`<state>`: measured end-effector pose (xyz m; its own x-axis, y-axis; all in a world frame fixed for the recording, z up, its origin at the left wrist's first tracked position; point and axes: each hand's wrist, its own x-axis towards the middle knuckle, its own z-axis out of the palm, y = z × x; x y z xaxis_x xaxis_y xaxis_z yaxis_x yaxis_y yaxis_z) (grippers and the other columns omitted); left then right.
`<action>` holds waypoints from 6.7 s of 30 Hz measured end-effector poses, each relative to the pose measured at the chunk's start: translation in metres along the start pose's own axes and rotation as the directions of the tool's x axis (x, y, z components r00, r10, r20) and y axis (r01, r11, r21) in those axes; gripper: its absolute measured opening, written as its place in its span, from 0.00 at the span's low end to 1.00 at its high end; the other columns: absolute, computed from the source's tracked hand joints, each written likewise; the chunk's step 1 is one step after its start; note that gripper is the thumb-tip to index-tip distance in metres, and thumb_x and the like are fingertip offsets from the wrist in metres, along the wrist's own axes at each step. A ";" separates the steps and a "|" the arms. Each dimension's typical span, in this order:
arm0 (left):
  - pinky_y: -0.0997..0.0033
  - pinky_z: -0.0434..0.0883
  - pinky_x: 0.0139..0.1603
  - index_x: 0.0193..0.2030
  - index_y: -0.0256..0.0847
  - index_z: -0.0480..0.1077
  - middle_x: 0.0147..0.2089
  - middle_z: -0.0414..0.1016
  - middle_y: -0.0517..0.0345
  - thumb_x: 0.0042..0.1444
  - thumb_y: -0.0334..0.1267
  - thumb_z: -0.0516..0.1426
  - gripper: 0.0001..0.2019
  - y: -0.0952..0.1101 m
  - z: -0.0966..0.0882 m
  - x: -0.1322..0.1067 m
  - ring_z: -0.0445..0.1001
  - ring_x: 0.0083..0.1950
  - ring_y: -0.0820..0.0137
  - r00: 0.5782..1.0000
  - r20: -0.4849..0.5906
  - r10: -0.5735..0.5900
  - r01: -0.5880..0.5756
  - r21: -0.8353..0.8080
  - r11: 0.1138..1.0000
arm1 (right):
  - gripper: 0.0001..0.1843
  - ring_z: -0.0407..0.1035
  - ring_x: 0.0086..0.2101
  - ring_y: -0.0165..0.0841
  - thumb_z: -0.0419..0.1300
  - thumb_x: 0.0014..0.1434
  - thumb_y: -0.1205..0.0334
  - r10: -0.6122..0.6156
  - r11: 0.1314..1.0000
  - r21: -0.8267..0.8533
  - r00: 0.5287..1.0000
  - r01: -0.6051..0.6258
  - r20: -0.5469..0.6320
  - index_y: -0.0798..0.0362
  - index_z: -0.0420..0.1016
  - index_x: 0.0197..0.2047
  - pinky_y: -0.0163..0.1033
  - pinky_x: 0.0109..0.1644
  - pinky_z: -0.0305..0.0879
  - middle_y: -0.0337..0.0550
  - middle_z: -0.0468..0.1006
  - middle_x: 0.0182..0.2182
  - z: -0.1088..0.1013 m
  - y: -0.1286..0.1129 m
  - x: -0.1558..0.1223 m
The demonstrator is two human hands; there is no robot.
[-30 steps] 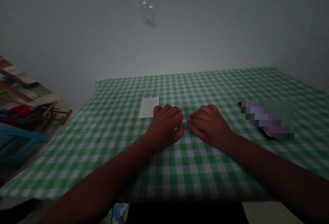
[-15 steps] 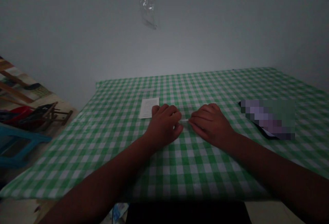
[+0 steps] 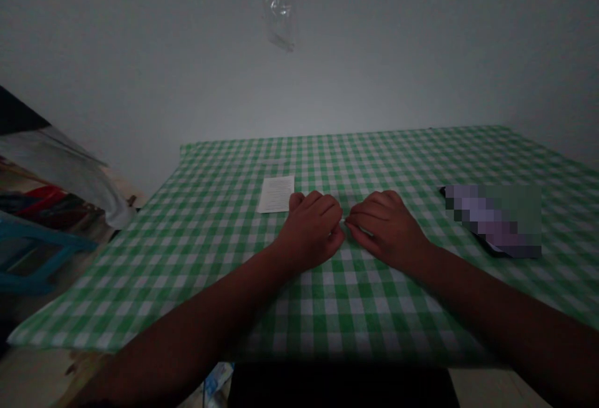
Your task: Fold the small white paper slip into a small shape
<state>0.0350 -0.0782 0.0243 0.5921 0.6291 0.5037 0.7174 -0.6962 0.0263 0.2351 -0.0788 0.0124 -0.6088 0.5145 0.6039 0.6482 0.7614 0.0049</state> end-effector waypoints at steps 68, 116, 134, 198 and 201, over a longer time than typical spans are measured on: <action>0.59 0.56 0.42 0.34 0.39 0.69 0.36 0.74 0.55 0.64 0.36 0.50 0.10 0.004 0.007 0.000 0.68 0.42 0.64 0.997 0.055 0.055 -0.056 0.022 0.998 | 0.04 0.65 0.45 0.44 0.59 0.59 0.63 0.109 0.994 0.007 0.990 -0.109 -0.089 0.50 0.75 0.37 0.53 0.48 0.55 0.42 0.81 0.41 0.005 -0.001 -0.002; 0.68 0.68 0.42 0.41 0.42 0.74 0.38 0.80 0.60 0.64 0.35 0.57 0.05 -0.019 0.011 -0.001 0.76 0.39 0.71 0.986 -0.027 -0.166 0.147 -0.336 0.930 | 0.08 0.70 0.41 0.39 0.58 0.57 0.65 0.370 0.887 0.329 0.925 -0.324 -0.086 0.51 0.70 0.42 0.48 0.47 0.66 0.45 0.76 0.37 0.008 0.025 -0.004; 0.55 0.63 0.53 0.52 0.44 0.71 0.51 0.76 0.56 0.53 0.23 0.53 0.21 -0.035 0.019 -0.003 0.70 0.52 0.62 0.970 0.187 0.158 -0.109 -0.248 0.962 | 0.09 0.74 0.38 0.37 0.56 0.60 0.66 0.491 0.689 0.529 0.856 -0.496 0.164 0.49 0.76 0.42 0.46 0.43 0.70 0.43 0.80 0.37 0.019 0.030 -0.007; 0.68 0.69 0.45 0.35 0.40 0.70 0.35 0.73 0.60 0.58 0.36 0.57 0.03 -0.031 0.031 0.001 0.72 0.39 0.70 0.975 0.139 -0.173 0.221 -0.531 0.818 | 0.09 0.64 0.49 0.44 0.53 0.66 0.62 0.081 0.983 0.158 0.993 -0.094 0.086 0.52 0.74 0.43 0.53 0.52 0.61 0.50 0.76 0.48 0.020 0.013 -0.005; 0.67 0.70 0.46 0.35 0.41 0.70 0.35 0.75 0.59 0.59 0.38 0.57 0.04 -0.027 0.027 0.001 0.73 0.40 0.70 0.969 0.153 -0.192 0.245 -0.557 0.794 | 0.08 0.64 0.51 0.44 0.53 0.66 0.62 0.098 0.980 0.171 0.995 -0.099 0.014 0.51 0.74 0.42 0.54 0.55 0.60 0.51 0.75 0.50 0.018 0.013 -0.005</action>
<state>0.0263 -0.0489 0.0007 0.4920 0.7965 0.3515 0.5103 -0.5909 0.6248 0.2385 -0.0638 -0.0047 -0.5486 0.5921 0.5903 0.6175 0.7629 -0.1913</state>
